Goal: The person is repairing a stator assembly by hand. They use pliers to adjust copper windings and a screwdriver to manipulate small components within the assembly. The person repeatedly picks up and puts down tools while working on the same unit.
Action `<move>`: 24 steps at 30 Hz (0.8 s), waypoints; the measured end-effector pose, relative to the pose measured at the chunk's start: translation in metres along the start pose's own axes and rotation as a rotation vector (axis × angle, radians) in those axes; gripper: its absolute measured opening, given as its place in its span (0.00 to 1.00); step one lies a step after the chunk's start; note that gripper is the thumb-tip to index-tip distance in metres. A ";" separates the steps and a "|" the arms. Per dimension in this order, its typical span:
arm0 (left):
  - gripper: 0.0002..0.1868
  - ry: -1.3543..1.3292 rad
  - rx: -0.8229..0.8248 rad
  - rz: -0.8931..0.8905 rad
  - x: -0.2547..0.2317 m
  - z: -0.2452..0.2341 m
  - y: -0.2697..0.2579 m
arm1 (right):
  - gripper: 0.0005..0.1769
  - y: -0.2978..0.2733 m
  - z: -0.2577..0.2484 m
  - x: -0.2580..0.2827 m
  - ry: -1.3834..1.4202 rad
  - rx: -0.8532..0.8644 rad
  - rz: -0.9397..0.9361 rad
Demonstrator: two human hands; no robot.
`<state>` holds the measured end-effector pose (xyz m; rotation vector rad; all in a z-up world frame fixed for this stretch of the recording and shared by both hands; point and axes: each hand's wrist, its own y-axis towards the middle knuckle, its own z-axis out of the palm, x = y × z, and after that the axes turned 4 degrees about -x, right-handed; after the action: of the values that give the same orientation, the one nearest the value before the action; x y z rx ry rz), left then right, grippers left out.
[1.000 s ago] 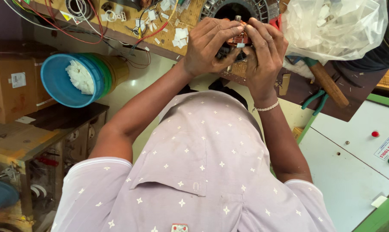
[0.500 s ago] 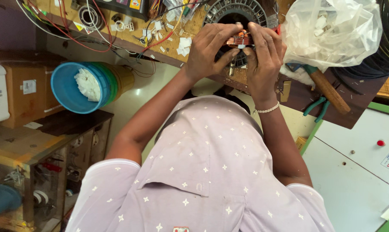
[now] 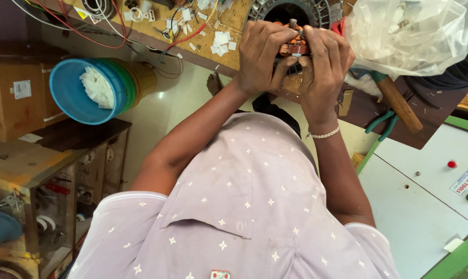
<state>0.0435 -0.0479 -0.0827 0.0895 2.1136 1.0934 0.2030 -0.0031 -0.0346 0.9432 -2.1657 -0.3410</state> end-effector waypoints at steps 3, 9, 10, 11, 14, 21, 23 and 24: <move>0.19 -0.004 -0.015 -0.001 0.000 0.001 0.001 | 0.20 0.001 0.000 0.000 0.004 0.005 0.002; 0.19 -0.025 -0.030 -0.020 0.000 0.003 0.001 | 0.19 0.002 0.002 0.001 0.015 0.019 0.035; 0.19 -0.025 -0.031 -0.019 0.000 0.004 0.002 | 0.19 0.002 0.003 0.001 0.019 0.018 0.045; 0.19 -0.026 -0.033 -0.019 0.001 0.004 0.002 | 0.18 0.002 0.003 0.002 0.025 0.024 0.056; 0.19 -0.021 -0.034 -0.019 0.002 0.004 0.002 | 0.17 0.002 0.004 0.003 0.049 0.040 0.074; 0.19 -0.010 -0.017 -0.015 0.004 0.004 0.000 | 0.15 0.004 0.003 0.001 0.052 0.061 0.068; 0.19 -0.010 -0.007 -0.021 0.003 0.004 0.000 | 0.15 0.004 0.003 0.003 0.044 0.062 0.078; 0.19 -0.009 -0.003 -0.022 0.003 0.003 0.001 | 0.15 0.004 0.003 0.004 0.041 0.061 0.084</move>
<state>0.0432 -0.0439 -0.0848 0.0690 2.1005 1.0808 0.1968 -0.0037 -0.0324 0.8823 -2.1819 -0.2143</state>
